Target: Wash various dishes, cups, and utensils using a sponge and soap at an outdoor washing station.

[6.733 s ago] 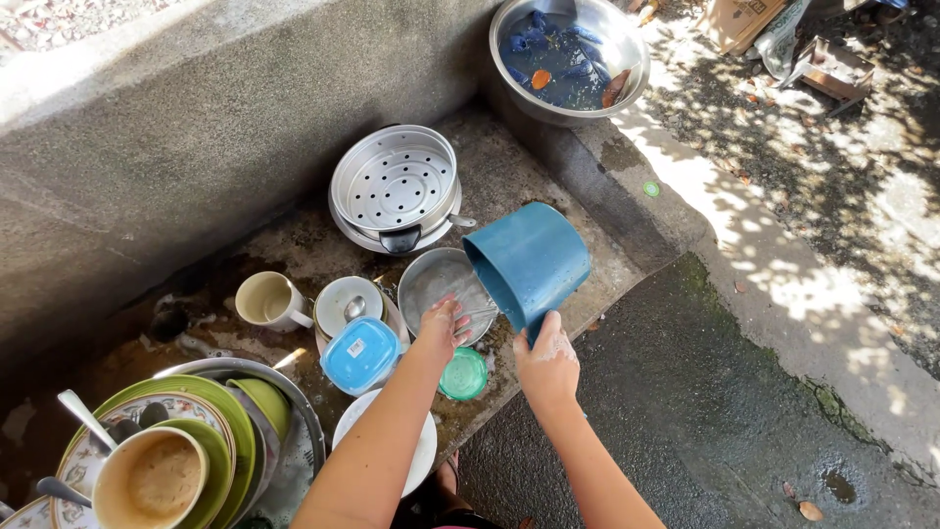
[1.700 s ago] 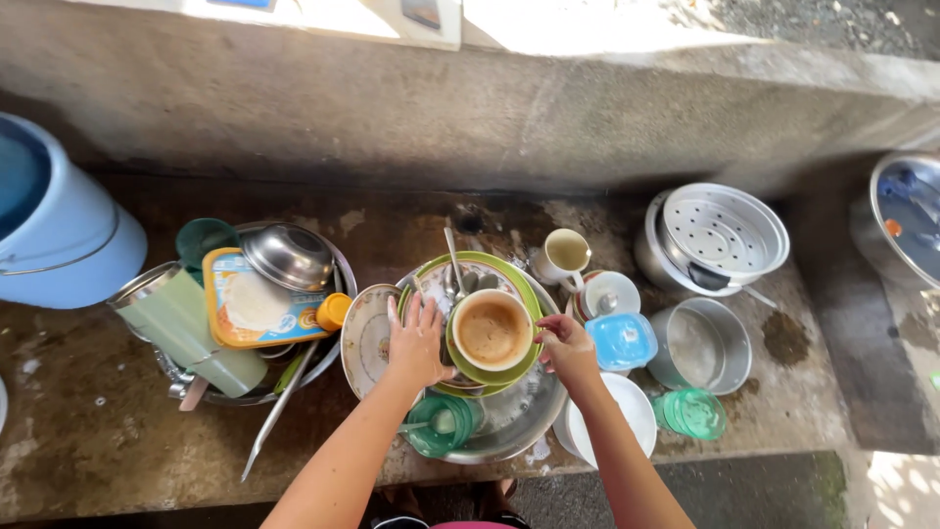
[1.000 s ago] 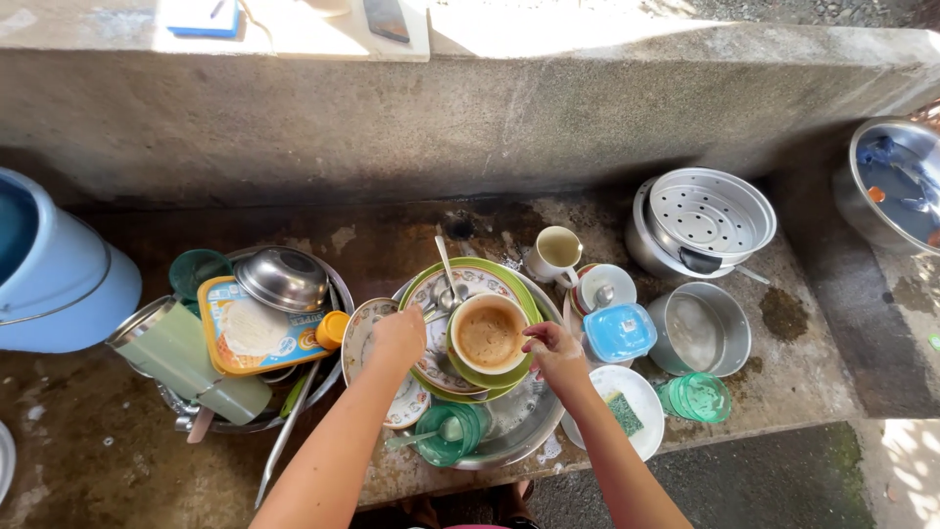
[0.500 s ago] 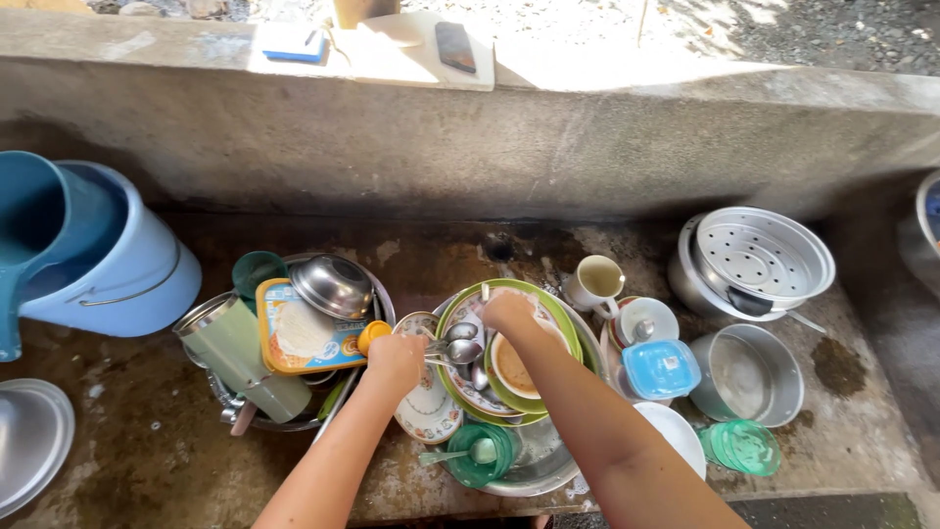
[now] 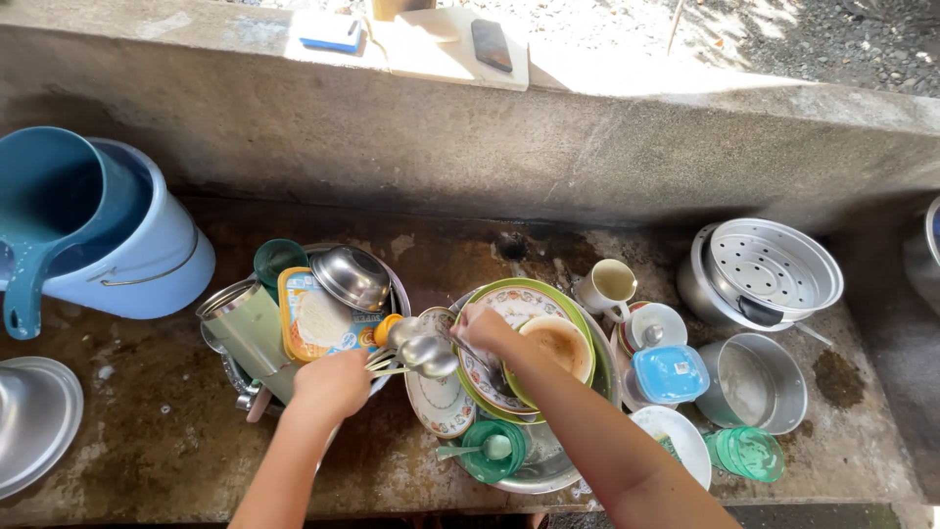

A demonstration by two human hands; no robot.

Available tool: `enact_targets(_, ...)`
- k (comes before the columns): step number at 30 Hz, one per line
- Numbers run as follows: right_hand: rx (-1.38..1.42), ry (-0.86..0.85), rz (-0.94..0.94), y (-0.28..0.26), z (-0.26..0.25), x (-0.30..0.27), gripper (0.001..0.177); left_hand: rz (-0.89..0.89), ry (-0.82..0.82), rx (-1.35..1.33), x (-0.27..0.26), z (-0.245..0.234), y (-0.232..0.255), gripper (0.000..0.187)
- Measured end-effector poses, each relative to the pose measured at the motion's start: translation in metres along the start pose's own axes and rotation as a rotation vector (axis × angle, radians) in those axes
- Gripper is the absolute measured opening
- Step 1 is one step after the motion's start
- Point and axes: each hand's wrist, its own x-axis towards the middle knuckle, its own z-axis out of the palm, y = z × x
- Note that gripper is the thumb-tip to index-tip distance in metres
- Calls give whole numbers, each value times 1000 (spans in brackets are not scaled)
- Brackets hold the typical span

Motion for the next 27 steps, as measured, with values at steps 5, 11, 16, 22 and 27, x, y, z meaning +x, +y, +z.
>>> enact_targets(5,-223,44,-58,-7,14,-23,36,-158,-107,-210,-18,-8,-32,35)
enact_targets(11,-257,74,-92,-3,25,-22,31,-102,-88,-528,-7,38,-54,34)
enact_targets(16,-33,281,-109,-15,-9,-50,32,-103,-197,-882,-10,29,-42,29)
enact_targets(22,563,645,-89,43,-114,-119,28,-27,-309,-1257,2,2,23,23)
enact_targets(27,904,1169,-38,208,-179,-178,24,140,-435,-1326,-1,-13,161,12)
